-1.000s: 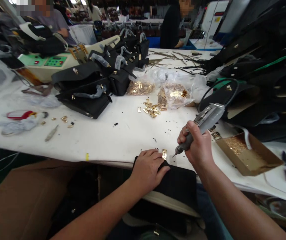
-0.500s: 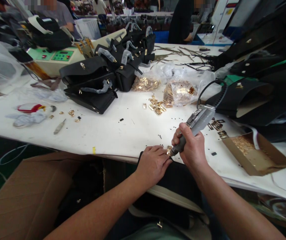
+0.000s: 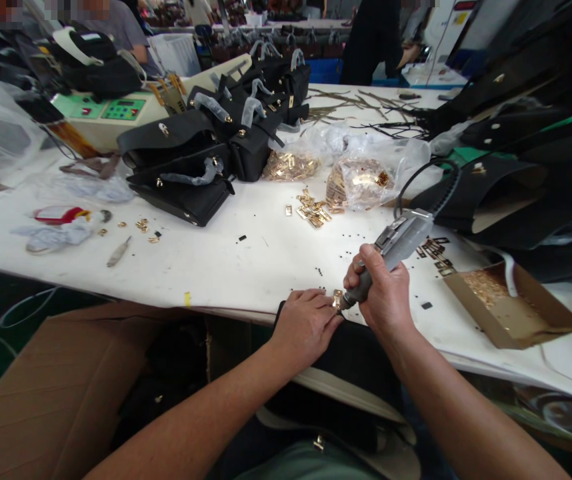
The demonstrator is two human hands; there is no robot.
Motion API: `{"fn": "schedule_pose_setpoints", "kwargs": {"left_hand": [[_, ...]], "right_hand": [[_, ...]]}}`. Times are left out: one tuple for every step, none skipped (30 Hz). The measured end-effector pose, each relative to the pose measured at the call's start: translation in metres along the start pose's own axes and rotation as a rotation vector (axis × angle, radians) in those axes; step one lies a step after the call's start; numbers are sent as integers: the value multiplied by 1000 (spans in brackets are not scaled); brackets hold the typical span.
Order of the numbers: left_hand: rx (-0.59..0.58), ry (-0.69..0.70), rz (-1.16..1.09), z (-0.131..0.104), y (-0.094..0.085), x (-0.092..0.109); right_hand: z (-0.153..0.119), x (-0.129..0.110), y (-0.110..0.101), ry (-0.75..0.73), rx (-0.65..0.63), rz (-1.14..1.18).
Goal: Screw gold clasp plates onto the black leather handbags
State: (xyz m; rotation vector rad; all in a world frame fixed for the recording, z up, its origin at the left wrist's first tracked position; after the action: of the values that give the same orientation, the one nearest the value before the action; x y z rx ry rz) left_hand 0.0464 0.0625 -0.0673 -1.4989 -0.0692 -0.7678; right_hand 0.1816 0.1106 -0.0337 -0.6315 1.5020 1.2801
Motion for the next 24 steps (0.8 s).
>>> {"fn": "schedule_pose_setpoints", "kwargs": {"left_hand": [[-4, -2, 1, 0, 0, 0], [-7, -3, 1, 0, 0, 0], [-9, -5, 1, 0, 0, 0], [-9, -6, 1, 0, 0, 0], [-9, -6, 0, 0, 0, 0], [-8, -7, -1, 0, 0, 0], [-10, -8, -3, 0, 0, 0], [-12, -11, -4, 0, 0, 0], [-15, -13, -3, 0, 0, 0], [-17, -13, -2, 0, 0, 0], [-18, -13, 1, -1, 0, 0], [-20, -9, 6, -1, 1, 0], [-23, -3, 13, -1, 1, 0], [-24, 3, 20, -1, 2, 0], [-27, 8, 27, -1, 2, 0], [-29, 11, 33, -1, 3, -1], [-30, 12, 37, -1, 3, -1], [-30, 12, 39, -1, 4, -1], [-30, 12, 41, -1, 4, -2], [-28, 11, 42, -1, 4, -2], [-27, 10, 45, -1, 4, -2], [-24, 8, 47, 0, 4, -1], [-24, 6, 50, 0, 4, -1], [-25, 5, 52, 0, 4, -1]], "right_hand": [[0, 0, 0, 1, 0, -3], [-1, 1, 0, 2, 0, -7], [-1, 1, 0, 2, 1, -10], [-2, 1, 0, 2, 1, -12], [-2, 1, 0, 1, -1, -12], [-2, 1, 1, 0, -4, -11], [-2, 0, 1, -1, -8, -9], [-2, 0, 1, -2, -11, -9], [-1, 0, 0, -3, -13, -13], [0, -1, -1, -6, -11, -21], [1, -1, -2, -14, -6, -34], [2, -2, -3, -28, 5, -50], [4, -2, -5, -47, 18, -69], [6, -3, -7, -68, 30, -90], [7, -3, -8, -86, 38, -112], [8, -3, -9, -100, 40, -132], [9, -2, -9, -109, 37, -151], [9, -1, -9, -115, 31, -169], [9, 0, -9, -117, 21, -184], [9, 2, -8, -118, 13, -198], [8, 3, -7, -115, 5, -209], [8, 5, -6, -109, -4, -218], [7, 7, -6, -99, -14, -226], [6, 8, -5, -89, -24, -233]]}}
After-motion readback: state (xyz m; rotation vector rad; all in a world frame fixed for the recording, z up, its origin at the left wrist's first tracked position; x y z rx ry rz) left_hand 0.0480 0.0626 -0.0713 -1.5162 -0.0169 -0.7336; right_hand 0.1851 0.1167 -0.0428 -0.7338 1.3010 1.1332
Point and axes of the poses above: each hand's wrist, its own z-axis towards the middle knuckle, its own y-axis out of the palm, x = y × z, the point moved 5 cm from there along z, towards the middle knuckle, and after that the axes turned 11 degrees about -y, right-handed, at the moved point
